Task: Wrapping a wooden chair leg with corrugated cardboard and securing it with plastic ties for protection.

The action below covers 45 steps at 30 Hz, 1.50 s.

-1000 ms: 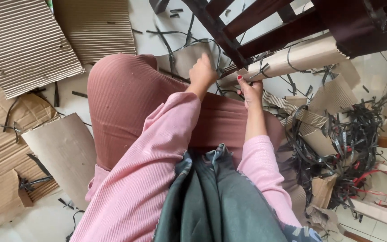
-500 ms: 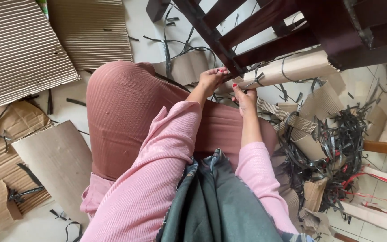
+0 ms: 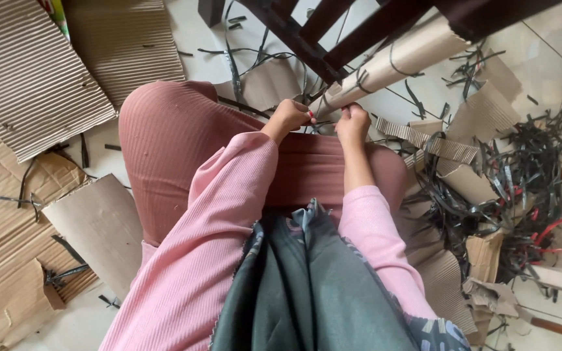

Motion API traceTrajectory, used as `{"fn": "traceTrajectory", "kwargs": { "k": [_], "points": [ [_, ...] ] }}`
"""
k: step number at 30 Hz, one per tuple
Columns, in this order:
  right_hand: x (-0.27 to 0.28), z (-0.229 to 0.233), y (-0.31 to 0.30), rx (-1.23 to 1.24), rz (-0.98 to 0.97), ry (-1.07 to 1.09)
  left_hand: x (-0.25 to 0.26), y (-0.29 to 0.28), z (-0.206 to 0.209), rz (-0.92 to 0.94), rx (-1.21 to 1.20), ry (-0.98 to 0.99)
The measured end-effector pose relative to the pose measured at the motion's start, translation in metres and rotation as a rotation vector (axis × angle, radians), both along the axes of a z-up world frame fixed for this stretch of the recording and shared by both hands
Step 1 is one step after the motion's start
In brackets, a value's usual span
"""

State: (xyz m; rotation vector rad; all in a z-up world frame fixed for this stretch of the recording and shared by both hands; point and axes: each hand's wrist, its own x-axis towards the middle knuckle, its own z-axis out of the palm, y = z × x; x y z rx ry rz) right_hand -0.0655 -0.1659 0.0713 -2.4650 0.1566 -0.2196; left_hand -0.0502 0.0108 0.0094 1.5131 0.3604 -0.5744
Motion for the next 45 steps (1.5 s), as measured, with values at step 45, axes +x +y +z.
{"fn": "traceTrajectory", "kwargs": {
  "k": [45],
  "points": [
    [-0.024,0.050,-0.015,-0.313,0.398,-0.086,0.011,-0.068,0.000,0.312,-0.595,0.279]
  ]
}}
